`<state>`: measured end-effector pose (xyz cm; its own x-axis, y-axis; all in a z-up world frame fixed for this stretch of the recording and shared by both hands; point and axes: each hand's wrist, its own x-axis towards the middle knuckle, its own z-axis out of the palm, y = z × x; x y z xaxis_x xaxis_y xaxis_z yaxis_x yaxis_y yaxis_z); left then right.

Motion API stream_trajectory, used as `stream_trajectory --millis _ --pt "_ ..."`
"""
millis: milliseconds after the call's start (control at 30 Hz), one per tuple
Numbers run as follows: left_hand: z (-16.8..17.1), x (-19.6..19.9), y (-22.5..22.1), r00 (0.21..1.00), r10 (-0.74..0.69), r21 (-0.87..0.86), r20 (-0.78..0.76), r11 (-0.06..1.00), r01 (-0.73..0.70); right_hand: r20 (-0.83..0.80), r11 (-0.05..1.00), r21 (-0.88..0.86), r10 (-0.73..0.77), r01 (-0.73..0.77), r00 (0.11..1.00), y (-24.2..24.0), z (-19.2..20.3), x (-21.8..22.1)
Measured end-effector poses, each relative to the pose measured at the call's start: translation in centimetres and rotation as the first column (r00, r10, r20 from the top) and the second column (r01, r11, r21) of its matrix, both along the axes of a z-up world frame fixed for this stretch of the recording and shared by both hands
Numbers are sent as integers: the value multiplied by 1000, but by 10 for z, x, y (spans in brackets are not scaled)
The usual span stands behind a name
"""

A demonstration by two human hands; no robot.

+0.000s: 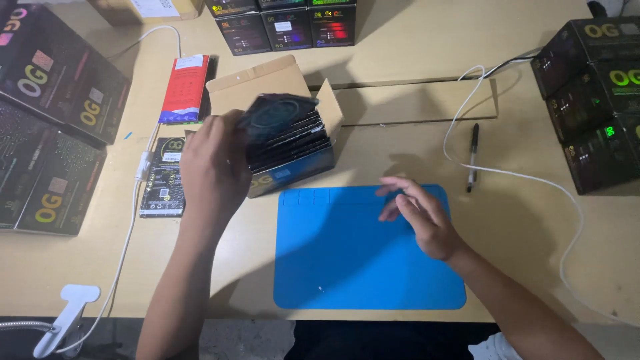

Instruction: Inspecting and packaging smartphone replacement screens into individual boxes and then into a larger shipping container.

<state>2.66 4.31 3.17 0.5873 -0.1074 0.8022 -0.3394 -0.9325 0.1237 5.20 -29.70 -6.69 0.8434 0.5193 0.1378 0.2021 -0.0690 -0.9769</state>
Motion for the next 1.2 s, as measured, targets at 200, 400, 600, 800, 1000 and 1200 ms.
stream_trajectory --millis 200,400,600,800,1000,1200 --pt "-54 38 3 882 281 333 -379 930 -154 -13 987 -117 114 -114 993 -1 -5 5" --pt "-13 23 -14 611 212 185 -763 977 -108 -54 970 -183 152 -159 987 1 -6 3" --pt "-83 20 -19 801 377 477 -464 869 -132 -48 956 -218 189 -195 981 7 -10 1" --pt "-116 26 -13 917 323 428 -234 881 -201 -9 964 -217 155 -153 988 6 -11 3" --pt "-77 -13 -34 986 162 375 -35 917 -138 35 998 -67 -16 18 999 -4 -16 14" --pt "-49 -74 -87 947 -35 283 -319 950 130 -42 949 -123 -296 289 954 -9 -1 20"
